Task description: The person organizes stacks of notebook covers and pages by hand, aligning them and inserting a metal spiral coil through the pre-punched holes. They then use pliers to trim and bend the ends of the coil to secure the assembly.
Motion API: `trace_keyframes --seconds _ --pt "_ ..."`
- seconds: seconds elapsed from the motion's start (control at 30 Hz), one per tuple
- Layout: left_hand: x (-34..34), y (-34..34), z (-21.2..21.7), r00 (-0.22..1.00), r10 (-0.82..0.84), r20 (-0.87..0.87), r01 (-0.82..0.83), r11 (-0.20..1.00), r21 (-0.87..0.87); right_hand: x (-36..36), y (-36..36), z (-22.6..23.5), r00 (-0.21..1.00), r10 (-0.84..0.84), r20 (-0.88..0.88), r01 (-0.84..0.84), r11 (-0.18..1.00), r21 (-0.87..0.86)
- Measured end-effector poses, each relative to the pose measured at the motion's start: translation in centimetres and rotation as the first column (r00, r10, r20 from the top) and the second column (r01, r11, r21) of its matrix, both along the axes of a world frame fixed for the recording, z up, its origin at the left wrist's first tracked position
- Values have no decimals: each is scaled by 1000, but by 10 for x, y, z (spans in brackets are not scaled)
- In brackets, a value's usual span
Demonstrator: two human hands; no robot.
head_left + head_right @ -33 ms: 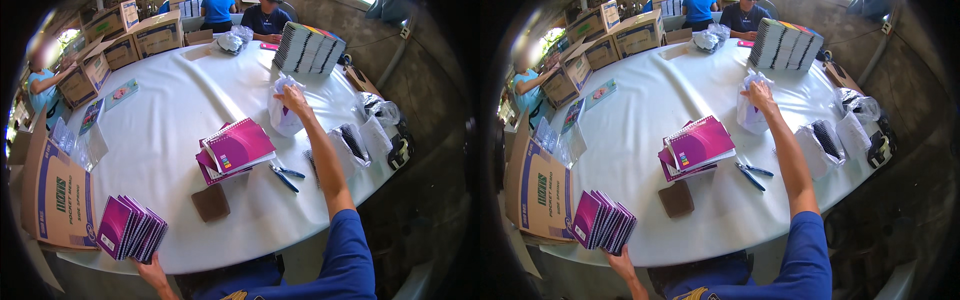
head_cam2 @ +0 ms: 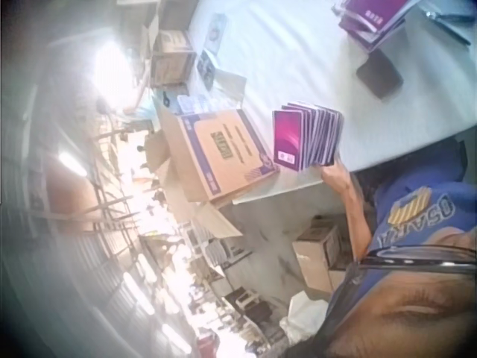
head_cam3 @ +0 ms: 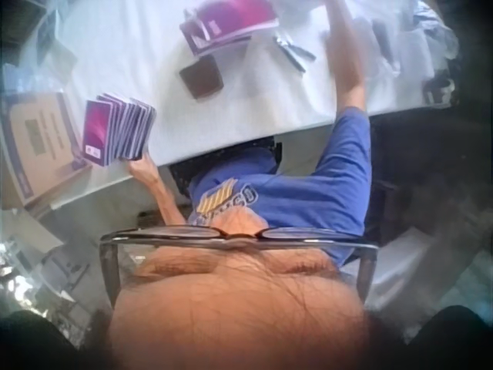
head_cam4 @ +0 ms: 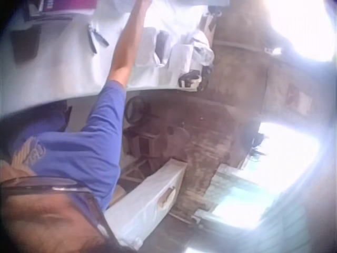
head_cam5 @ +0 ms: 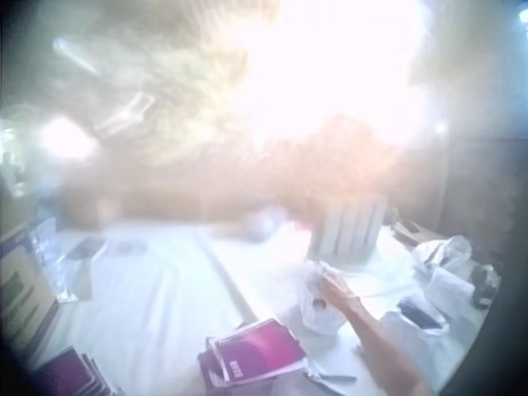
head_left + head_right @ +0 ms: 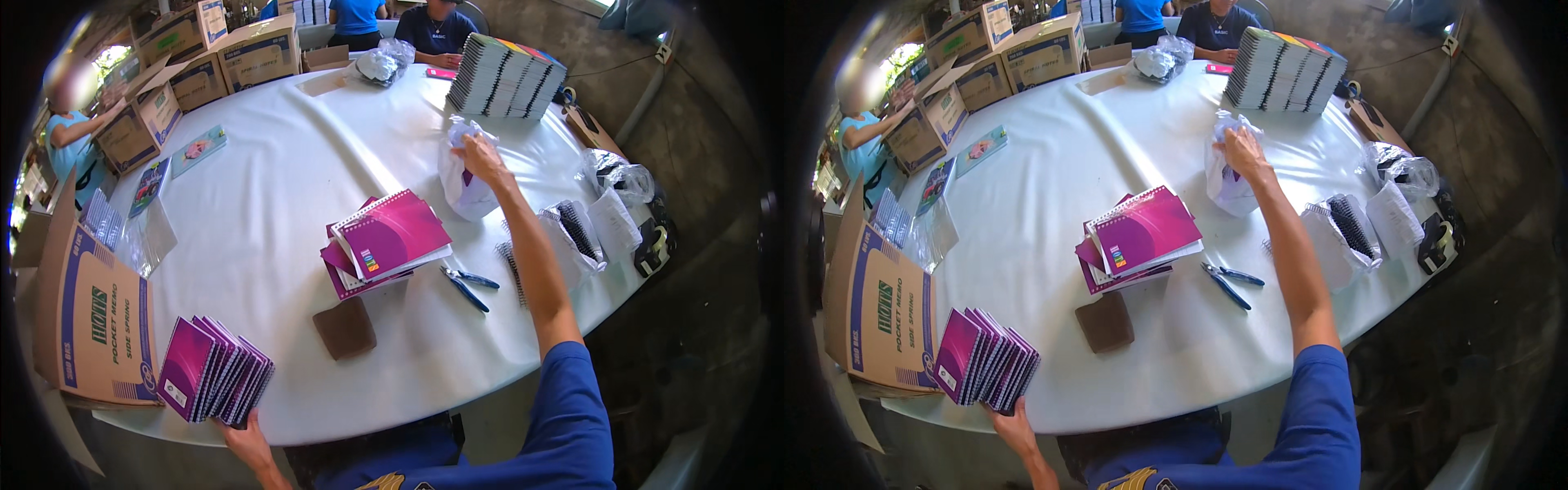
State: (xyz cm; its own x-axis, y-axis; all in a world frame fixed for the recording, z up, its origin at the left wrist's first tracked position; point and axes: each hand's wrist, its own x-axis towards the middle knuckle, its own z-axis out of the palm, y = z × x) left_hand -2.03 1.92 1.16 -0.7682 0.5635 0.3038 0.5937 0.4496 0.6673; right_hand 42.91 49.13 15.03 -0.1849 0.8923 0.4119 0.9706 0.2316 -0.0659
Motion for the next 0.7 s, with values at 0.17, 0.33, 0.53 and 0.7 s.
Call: trace_keyframes --seconds 0.17,0.33,0.53,0.7 --pt "-23 1 4 999 6 41 -5 999 -36 -38 -150 46 985 -23 -169 52 984 171" --pt "-89 27 -1 914 -333 232 333 942 38 -11 -249 -48 986 137 96 -105 954 -282" --pt "-132 59 -7 796 -550 254 501 833 234 -25 -286 -68 978 189 89 -157 947 -281" --pt "-114 44 29 862 -456 219 420 887 192 -56 -352 -86 947 286 144 -237 929 -283"
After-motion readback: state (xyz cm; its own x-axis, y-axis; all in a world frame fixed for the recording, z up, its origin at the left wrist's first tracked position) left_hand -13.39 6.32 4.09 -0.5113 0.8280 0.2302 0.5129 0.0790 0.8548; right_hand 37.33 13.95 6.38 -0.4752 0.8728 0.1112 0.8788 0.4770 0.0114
